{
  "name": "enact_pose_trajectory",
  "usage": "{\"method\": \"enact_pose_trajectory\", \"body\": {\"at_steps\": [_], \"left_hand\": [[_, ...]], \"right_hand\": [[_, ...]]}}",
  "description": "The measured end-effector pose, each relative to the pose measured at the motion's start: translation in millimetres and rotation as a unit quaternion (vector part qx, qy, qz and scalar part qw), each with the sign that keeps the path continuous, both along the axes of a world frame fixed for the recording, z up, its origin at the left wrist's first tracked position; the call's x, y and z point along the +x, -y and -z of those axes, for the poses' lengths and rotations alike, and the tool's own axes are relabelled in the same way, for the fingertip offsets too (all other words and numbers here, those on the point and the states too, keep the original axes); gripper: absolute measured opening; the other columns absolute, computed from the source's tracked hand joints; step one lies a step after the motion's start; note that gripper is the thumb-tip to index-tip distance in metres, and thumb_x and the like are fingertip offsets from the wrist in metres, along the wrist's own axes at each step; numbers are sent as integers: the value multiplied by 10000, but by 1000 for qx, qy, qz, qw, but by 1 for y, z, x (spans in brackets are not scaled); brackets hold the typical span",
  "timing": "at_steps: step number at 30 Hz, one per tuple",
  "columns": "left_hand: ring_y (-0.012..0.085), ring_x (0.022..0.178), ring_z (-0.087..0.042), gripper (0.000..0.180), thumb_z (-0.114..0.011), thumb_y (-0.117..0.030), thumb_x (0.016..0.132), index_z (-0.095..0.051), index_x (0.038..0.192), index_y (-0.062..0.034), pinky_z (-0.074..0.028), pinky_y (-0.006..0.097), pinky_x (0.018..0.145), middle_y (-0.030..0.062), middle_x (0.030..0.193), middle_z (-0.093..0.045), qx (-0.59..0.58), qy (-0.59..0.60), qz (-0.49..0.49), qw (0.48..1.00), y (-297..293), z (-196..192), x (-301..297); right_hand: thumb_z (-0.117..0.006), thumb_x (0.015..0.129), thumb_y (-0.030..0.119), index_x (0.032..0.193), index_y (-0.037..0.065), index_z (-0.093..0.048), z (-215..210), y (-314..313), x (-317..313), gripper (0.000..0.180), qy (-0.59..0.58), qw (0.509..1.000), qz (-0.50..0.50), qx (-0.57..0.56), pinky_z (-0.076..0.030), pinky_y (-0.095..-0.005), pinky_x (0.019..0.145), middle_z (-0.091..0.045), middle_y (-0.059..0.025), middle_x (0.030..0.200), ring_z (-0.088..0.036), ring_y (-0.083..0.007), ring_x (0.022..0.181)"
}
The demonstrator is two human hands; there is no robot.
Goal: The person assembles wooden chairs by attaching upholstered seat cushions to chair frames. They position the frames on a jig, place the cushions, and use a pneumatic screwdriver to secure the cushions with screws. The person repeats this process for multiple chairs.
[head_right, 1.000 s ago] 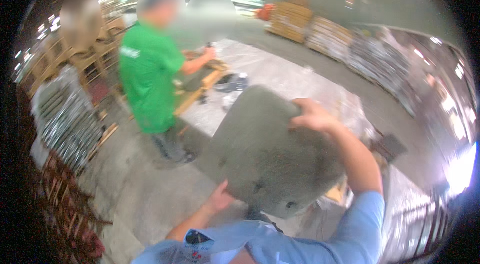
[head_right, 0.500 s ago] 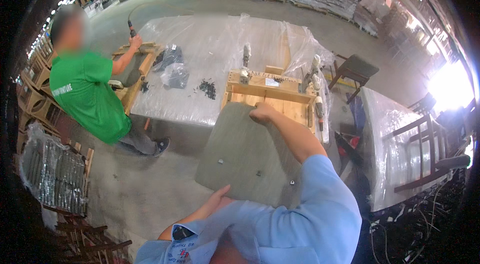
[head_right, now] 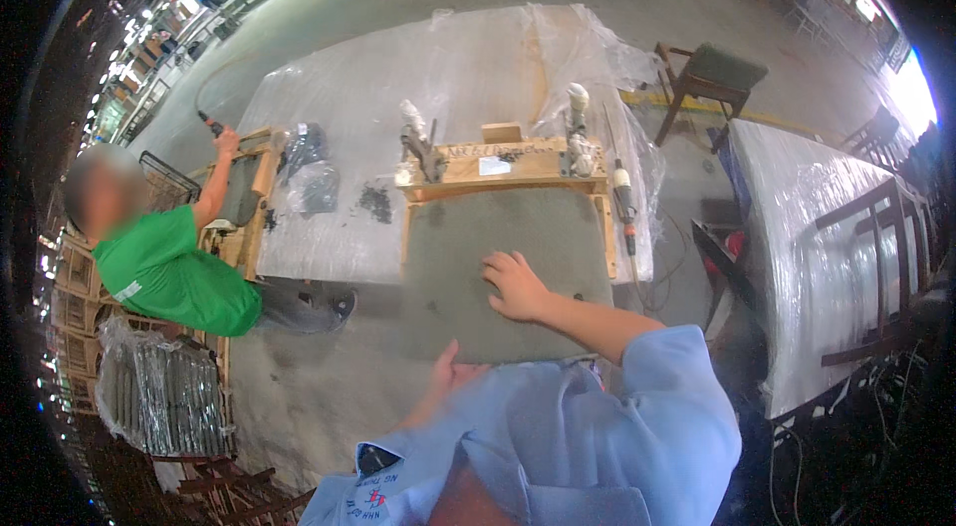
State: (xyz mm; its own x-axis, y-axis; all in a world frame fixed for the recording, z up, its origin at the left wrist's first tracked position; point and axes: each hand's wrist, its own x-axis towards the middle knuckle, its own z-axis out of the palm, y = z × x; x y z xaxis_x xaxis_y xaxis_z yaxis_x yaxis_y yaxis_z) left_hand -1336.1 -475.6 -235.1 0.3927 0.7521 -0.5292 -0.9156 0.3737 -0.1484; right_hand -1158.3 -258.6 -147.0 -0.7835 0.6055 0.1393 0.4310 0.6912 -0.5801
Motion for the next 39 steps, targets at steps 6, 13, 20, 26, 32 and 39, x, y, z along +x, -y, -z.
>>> {"method": "enact_pose_trajectory", "body": {"at_steps": [6, 13, 20, 26, 32, 39], "left_hand": [[314, 1328, -491, 650, -586, -482, 995, -421, 1458, -57, -457, 497, 1063, 158, 1463, -499, 40, -191, -87, 977, -27, -18, -21], [215, 1131, -546, 517, -593, -432, 1011, -523, 1281, 3, -471, 376, 956, 108, 1210, -572, -72, -637, -183, 745, -67, 6, -104], [226, 1022, -581, 396, -550, -350, 1030, -614, 1128, 28, -449, 362, 929, 132, 1088, -640, -86, -810, -104, 571, -115, -13, -95], [265, 1024, -583, 405, -523, -337, 1036, -590, 1165, 40, -450, 373, 928, 158, 1103, -635, -97, -842, -121, 516, -142, -18, -89], [311, 1096, -567, 418, -516, -348, 1031, -588, 1188, 33, -448, 407, 951, 192, 1189, -604, -129, -875, -120, 451, -170, 0, -101], [358, 1147, -564, 451, -505, -358, 1030, -603, 1226, 36, -444, 432, 973, 224, 1225, -610, -113, -904, -104, 398, -213, 17, -106]], "right_hand": [[-725, 866, 252, 1281, 51, -577, -31, 74, 129, 484, 91, 989, 119, 2, -240, -619, 1172, -377, -170, 1555, -264, -411, 1476], [-754, 823, 203, 1235, 47, -583, 13, 101, 131, 473, -17, 938, 346, 26, -280, -649, 1110, -431, -159, 1507, -331, -437, 1411], [-709, 758, 85, 986, 53, -603, 25, 45, 104, 254, -36, 900, 409, 146, -332, -584, 1053, -602, -105, 1216, -497, -361, 1233], [-698, 758, 81, 963, 56, -607, 32, 17, 94, 226, -45, 897, 408, 166, -378, -517, 1033, -611, -100, 1202, -518, -360, 1214], [-703, 749, 91, 951, 61, -611, 32, -8, 83, 223, -46, 892, 417, 165, -398, -511, 1001, -619, -94, 1172, -534, -352, 1199], [-702, 751, 114, 941, 68, -612, 42, -50, 79, 215, -63, 885, 427, 174, -403, -503, 996, -620, -93, 1149, -536, -345, 1203]]}}
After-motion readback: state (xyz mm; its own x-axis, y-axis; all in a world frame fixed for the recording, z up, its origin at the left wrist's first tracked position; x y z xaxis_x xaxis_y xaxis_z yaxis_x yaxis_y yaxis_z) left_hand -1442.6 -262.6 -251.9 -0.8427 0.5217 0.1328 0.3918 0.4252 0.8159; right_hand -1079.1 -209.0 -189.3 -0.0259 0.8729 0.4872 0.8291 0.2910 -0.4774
